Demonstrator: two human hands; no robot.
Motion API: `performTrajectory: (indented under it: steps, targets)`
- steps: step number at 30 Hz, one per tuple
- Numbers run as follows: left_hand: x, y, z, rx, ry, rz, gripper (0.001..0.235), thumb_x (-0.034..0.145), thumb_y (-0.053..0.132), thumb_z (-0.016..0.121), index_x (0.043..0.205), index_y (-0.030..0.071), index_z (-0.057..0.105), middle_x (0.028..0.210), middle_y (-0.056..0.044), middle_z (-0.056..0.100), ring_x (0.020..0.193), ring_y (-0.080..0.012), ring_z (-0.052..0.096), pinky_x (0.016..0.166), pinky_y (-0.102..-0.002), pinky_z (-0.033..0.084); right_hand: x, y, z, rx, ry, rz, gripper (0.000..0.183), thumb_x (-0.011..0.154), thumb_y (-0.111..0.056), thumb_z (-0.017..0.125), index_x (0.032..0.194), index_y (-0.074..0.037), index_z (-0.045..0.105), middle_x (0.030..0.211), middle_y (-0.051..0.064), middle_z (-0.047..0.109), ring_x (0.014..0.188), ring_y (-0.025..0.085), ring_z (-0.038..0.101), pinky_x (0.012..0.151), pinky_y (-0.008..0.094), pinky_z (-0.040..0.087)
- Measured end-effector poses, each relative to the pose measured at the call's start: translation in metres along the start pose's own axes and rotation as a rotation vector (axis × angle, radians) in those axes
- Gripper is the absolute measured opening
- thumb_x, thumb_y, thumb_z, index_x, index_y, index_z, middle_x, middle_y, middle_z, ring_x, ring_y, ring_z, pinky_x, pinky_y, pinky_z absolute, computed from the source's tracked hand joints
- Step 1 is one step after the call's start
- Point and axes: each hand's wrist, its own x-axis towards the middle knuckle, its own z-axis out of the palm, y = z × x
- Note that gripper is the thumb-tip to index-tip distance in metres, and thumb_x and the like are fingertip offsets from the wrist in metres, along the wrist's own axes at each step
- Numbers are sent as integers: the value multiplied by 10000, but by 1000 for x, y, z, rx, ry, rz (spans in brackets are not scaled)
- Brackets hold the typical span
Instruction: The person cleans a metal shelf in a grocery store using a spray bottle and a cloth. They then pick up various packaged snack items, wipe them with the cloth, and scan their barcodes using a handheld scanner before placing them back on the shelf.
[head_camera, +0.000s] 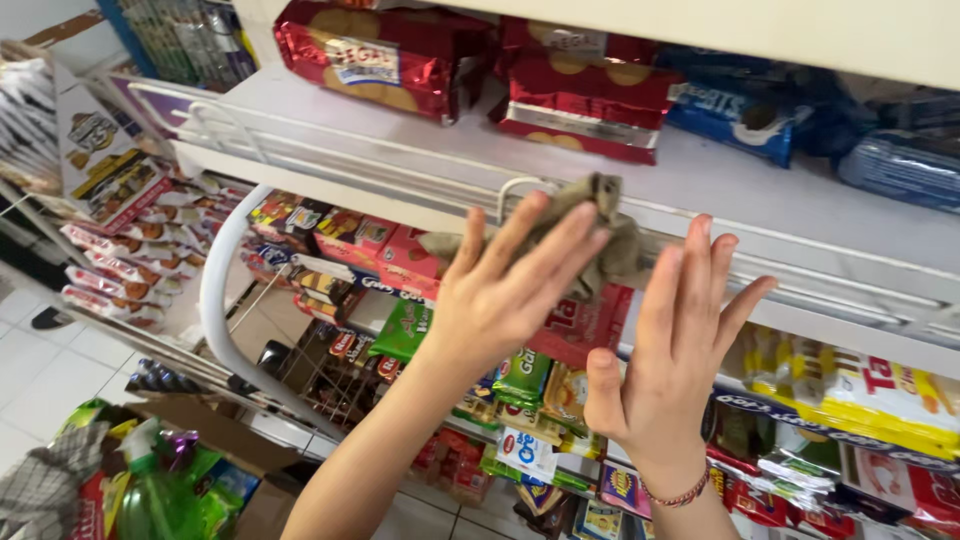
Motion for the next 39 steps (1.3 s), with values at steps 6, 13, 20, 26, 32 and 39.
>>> performTrajectory:
  steps: [6,13,20,26,32,39]
  targets:
    - [-32,-41,-6,-16,-75,-140,484,1037,174,570,1516,175,639,1639,-2,433,1563,-313,322,1287,-583,194,6,-22,18,61,-41,-24,750,1122,-494,311,1628,51,215,1695,295,238,1628,443,132,1314,680,14]
    - [-62,-110,-14,50,-95,-179,474,1027,138,569,1498,129,628,1624,-34,449,1558,-334,332,1273,-601,231,24,-72,61,96,-37,-23,738,1105,-481,325,1611,53,266,1687,280,262,1620,442,146,1297,700,14]
    - [-96,-178,-22,113,-117,-290,432,1052,101,559,1476,87,639,1635,-36,452,1573,-342,308,1293,-591,168,41,-123,111,126,-43,-21,735,1084,-457,352,1603,58,276,1676,286,273,1611,439,159,1292,690,18]
    - [-113,-209,-27,142,-98,-140,452,1073,122,552,1518,118,631,1648,-24,434,1585,-315,266,1301,-575,91,50,-156,137,290,-87,-6,727,1099,-415,381,1612,79,233,1689,281,276,1627,432,204,1342,608,87]
    - [-131,-244,-25,172,-51,-271,385,1091,95,561,1464,42,640,1666,-69,400,1592,-351,247,1308,-575,87,54,-176,157,354,-105,18,722,1096,-404,370,1615,80,236,1694,264,300,1631,433,232,1353,592,124]
    - [-127,-246,-39,-246,5,-578,364,923,-130,500,1268,-12,505,1652,-149,370,1599,-371,253,1335,-561,138,50,-191,172,503,-100,55,714,1122,-429,373,1609,85,279,1683,256,355,1638,419,282,1371,581,176]
